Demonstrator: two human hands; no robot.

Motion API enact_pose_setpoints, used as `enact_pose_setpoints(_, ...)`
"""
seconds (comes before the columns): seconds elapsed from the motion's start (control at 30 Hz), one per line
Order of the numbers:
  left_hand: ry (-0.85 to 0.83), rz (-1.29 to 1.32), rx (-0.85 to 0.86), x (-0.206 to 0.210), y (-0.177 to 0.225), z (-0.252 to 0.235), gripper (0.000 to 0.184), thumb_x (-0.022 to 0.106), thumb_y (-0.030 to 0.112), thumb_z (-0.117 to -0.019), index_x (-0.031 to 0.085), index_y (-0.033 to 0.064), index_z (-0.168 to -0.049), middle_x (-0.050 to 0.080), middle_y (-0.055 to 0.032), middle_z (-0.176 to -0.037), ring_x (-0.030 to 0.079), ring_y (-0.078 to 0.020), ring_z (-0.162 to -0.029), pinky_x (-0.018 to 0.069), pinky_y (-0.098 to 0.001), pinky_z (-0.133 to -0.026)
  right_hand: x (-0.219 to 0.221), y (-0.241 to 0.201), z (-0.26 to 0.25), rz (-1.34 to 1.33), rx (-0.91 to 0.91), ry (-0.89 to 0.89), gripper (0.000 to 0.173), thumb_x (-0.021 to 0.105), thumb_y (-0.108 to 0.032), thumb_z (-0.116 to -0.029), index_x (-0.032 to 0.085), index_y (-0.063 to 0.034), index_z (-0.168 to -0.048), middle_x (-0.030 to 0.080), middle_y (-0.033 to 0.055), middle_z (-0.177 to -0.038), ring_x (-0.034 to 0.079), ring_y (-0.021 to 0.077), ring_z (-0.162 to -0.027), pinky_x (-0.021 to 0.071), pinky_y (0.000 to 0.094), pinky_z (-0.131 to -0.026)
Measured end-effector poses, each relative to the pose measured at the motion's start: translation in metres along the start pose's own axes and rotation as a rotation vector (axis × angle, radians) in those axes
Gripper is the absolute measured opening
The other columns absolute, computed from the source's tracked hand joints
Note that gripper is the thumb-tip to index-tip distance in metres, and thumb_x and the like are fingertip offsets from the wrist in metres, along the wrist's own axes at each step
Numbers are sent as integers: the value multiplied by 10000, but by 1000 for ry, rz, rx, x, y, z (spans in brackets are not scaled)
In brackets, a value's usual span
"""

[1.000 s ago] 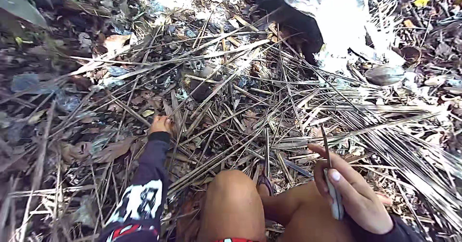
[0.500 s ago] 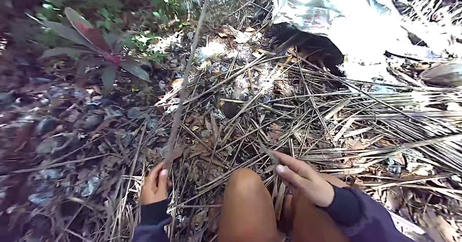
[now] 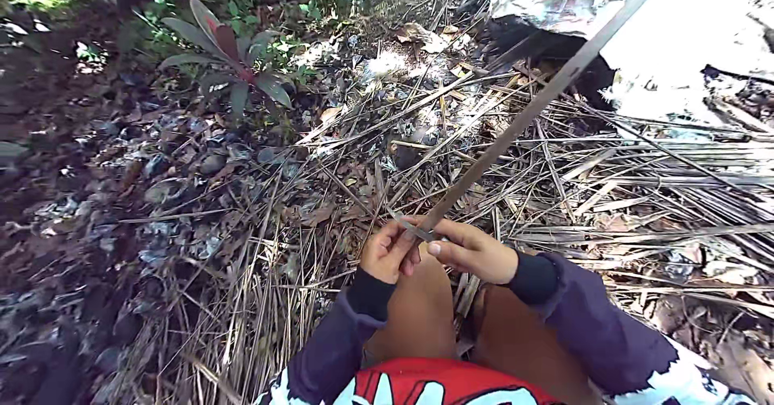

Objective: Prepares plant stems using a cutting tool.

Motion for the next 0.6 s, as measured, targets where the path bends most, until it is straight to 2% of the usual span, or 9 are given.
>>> enact_pose_setpoints(0.07, -192, 233, -156, 7, 4, -1, 251, 451, 68, -1009, 643, 59, -1171, 674, 102, -682, 557, 51, -478, 457, -93, -451, -6, -6, 9, 36, -81, -44, 421, 484, -254, -1045, 539, -11, -1384, 542, -96, -784, 406, -98, -583, 356, 98, -539)
enact_pose_setpoints(0.13, -409, 426, -314, 17, 1, -1, 215, 479, 133, -1002, 670, 155, -1098, 643, 115, -646, 541, 48, -467, 437, -102, -442, -11, -7, 17, 121, -155, -56, 454, 483, -273, -1053, 528, -12, -1421, 640, -24, -1055, 440, -113, -668, 383, 88, -589)
enact_pose_setpoints(0.17, -466, 454, -356, 20, -2, -1, 197, 485, 146, -1010, 678, 174, -1036, 629, 119, -625, 538, 48, -465, 435, -104, -442, -14, -6, 20, 223, -183, -26, 461, 481, -281, -1057, 533, -25, -1437, 657, 21, -1204, 507, -91, -756, 438, 114, -661)
enact_pose_setpoints(0.2, -455, 420, -373, 20, -5, -3, 212, 457, 118, -1007, 665, 160, -1005, 627, 112, -612, 539, 47, -463, 434, -104, -445, -18, -4, 23, 360, -189, 24, 466, 487, -293, -1059, 545, -51, -1453, 656, 67, -1321, 614, -9, -901, 516, 210, -794)
enact_pose_setpoints(0.23, -389, 337, -372, 19, -8, -6, 230, 427, 69, -993, 650, 123, -998, 635, 98, -605, 542, 43, -460, 436, -102, -445, -21, -2, 26, 493, -177, 88, 460, 496, -301, -1058, 563, -78, -1455, 661, 106, -1343, 684, 129, -1021, 555, 370, -894)
enact_pose_setpoints(0.3, -296, 127, -357, 16, -12, -12, 224, 410, 22, -1001, 627, 79, -997, 629, 94, -601, 531, 43, -458, 429, -100, -450, -28, 0, 30, 688, -111, 262, 430, 523, -295, -1052, 604, -94, -1424, 705, 170, -1230, 709, 331, -1037, 540, 581, -894)
enact_pose_setpoints(0.4, -319, -109, -367, 5, -23, -17, 183, 411, 63, -1027, 593, 80, -1008, 601, 109, -611, 519, 45, -464, 426, -104, -456, -75, -12, 43, 819, 26, 653, 404, 555, -208, -1039, 606, -53, -1409, 721, 224, -1135, 715, 427, -955, 540, 660, -833)
enact_pose_setpoints(0.5, -248, -403, -293, -30, -44, -24, 165, 473, 71, -1023, 605, -9, -1080, 588, 71, -643, 530, 16, -496, 461, -144, -499, -150, -22, 67, 745, 245, 878, 471, 509, -241, -1079, 474, -90, -1525, 687, 303, -1136, 671, 518, -981, 480, 720, -856)
enact_pose_setpoints(0.6, -149, -749, -224, -80, -64, -47, 288, 511, 108, -1037, 608, -96, -1216, 655, -93, -807, 600, -106, -640, 534, -296, -656, -209, -24, 91, 630, 391, 1015, 501, 479, -289, -1092, 419, -131, -1564, 581, 278, -1392, 553, 511, -1268, 375, 713, -1043)
Point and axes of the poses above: each hand's wrist, its own z-axis away from the middle knuckle, its own x-axis out of the palm, y = z × x, the point moved 6 cm from there along -z, towards the middle knuckle
